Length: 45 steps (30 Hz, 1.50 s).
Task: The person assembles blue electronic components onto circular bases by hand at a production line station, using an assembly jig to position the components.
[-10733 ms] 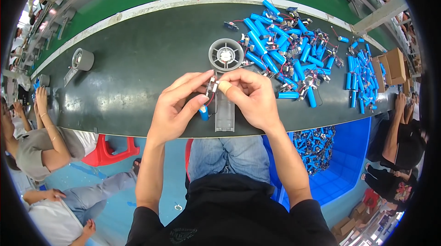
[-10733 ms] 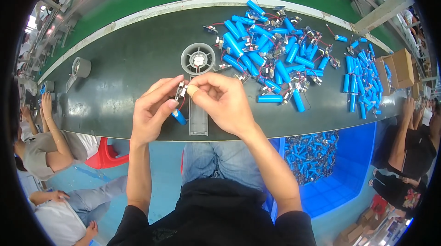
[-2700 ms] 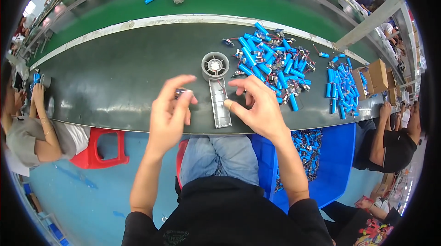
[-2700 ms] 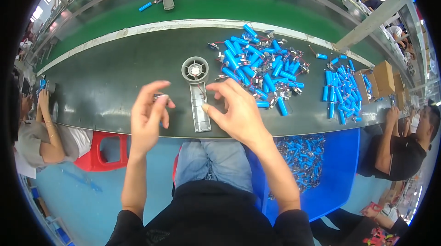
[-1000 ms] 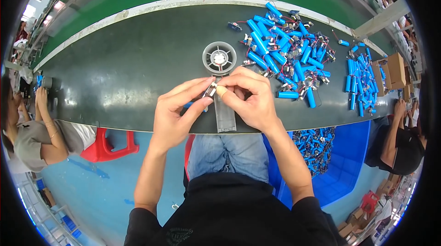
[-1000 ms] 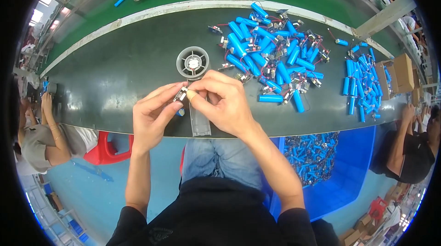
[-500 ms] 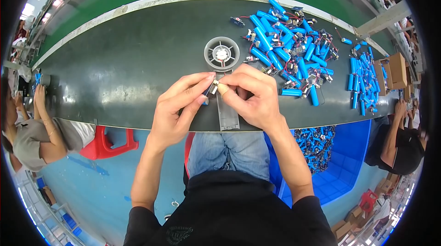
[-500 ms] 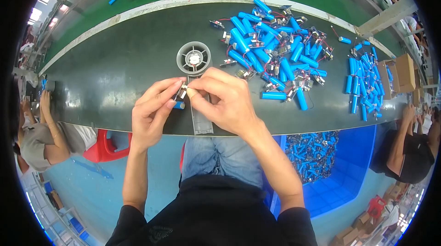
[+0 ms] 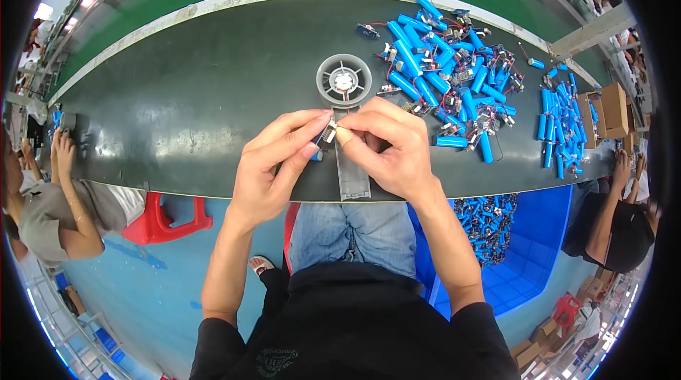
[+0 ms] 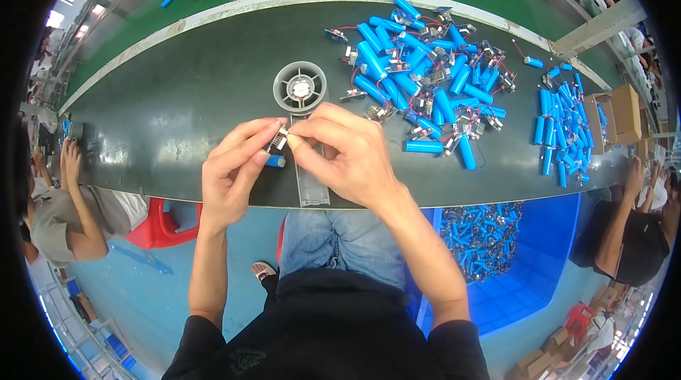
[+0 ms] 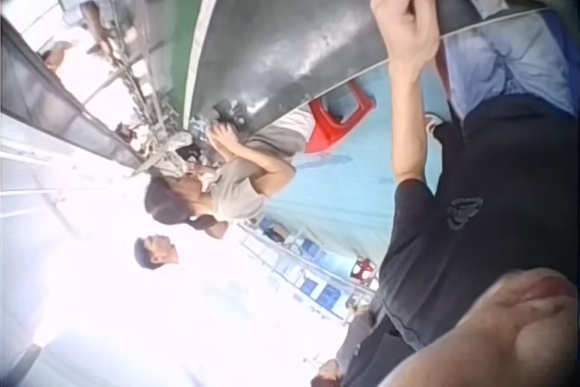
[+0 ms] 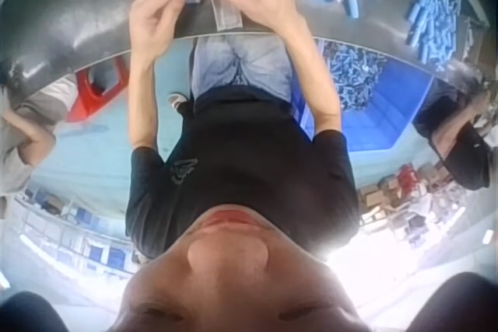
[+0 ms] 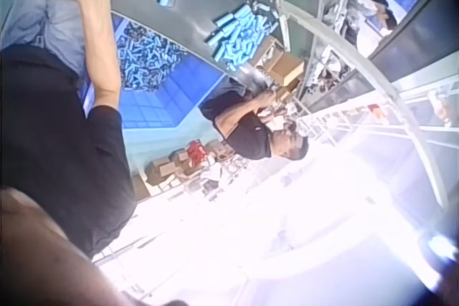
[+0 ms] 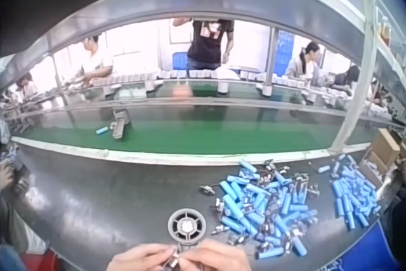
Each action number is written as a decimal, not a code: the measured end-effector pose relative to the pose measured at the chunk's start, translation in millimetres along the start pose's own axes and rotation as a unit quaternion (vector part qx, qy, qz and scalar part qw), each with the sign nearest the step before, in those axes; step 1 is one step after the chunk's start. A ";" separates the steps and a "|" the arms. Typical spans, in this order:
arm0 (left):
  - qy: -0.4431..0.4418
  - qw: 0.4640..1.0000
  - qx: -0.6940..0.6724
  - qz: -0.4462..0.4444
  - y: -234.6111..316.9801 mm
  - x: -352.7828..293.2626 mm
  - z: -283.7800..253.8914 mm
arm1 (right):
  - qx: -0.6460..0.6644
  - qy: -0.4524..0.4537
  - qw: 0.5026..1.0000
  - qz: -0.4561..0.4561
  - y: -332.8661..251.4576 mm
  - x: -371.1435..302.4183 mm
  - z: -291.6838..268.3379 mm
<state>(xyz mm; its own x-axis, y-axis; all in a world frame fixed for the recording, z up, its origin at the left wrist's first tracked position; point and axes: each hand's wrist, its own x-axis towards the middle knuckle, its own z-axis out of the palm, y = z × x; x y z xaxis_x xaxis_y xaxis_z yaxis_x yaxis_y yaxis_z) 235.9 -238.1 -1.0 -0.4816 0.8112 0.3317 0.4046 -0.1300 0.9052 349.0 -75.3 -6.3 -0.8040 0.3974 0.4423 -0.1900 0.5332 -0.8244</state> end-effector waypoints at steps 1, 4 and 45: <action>-0.001 1.000 -0.003 -0.005 0.5 0.3 -0.5 | 0.000 0.001 1.000 -0.004 1.1 0.0 0.2; -0.019 1.000 0.018 -0.001 -1.3 0.1 -4.0 | 0.001 -0.008 1.000 -0.008 2.6 0.7 -0.2; -0.024 0.994 -0.102 -0.030 0.3 -8.5 -3.9 | -0.007 0.016 0.998 -0.067 -3.9 -2.3 6.8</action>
<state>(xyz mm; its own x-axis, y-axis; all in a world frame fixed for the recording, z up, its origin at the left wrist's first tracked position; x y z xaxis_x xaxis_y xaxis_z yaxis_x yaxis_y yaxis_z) 237.1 -247.3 -2.5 -0.4603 0.8469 0.2664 0.2077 -0.1890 0.9598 347.8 -83.4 -6.5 -0.7535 0.3454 0.5594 -0.2866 0.5932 -0.7523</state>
